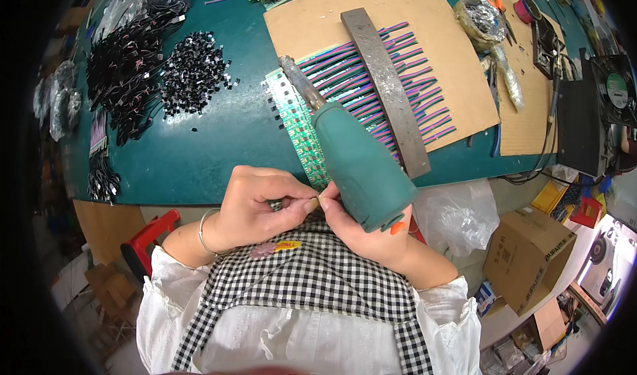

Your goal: The person solders black wires to LED circuit boards with a soldering gun.

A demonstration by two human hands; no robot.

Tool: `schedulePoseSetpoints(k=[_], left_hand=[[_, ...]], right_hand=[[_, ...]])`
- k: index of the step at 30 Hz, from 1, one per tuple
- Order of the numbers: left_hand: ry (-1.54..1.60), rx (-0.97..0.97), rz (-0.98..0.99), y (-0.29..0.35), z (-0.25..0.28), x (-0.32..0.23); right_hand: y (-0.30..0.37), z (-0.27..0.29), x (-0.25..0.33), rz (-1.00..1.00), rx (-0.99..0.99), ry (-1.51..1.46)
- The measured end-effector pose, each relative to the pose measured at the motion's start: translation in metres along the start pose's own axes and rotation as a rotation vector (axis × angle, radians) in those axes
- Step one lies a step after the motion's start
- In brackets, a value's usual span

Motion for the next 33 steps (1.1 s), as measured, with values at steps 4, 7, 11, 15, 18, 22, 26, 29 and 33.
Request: schedulePoseSetpoints(k=[4,7,11,15,18,22,26,29,33], left_hand=[[0.301,0.033,0.167,-0.003,0.003,0.025],[0.391,0.007,0.481,-0.007,0.016,0.068],[0.491,0.047,0.517,-0.017,0.02,0.083],[0.51,0.074,0.535,-0.021,0.018,0.083],[0.511,0.062,0.55,-0.021,0.021,0.083],[0.485,0.09,0.565,-0.022,0.019,0.083],[0.505,0.078,0.564,-0.022,0.018,0.088],[0.51,0.064,0.553,-0.022,0.019,0.085],[0.51,0.066,0.542,-0.023,0.018,0.083]], right_hand=[[0.003,0.005,-0.004,-0.056,-0.025,0.035],[0.005,0.008,-0.003,-0.052,0.184,0.263],[0.016,0.016,0.01,0.112,0.262,0.016],[0.024,0.044,-0.011,-0.043,0.143,-0.094],[0.031,0.048,-0.012,-0.048,0.158,-0.075],[0.038,0.061,-0.015,-0.083,0.178,-0.046],[0.04,0.064,-0.015,-0.073,0.202,0.014],[0.042,0.068,-0.016,-0.074,0.175,0.014],[0.044,0.068,-0.017,-0.111,0.16,-0.051]])
Point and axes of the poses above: each hand's wrist, its own y-axis away from the middle knuckle, its own z-axis out of the back of the hand, x = y × z, the point moved 10 cm from there along -y, towards the middle knuckle, and after that the axes turned 7 degrees about -y, right-handed, at the moved point
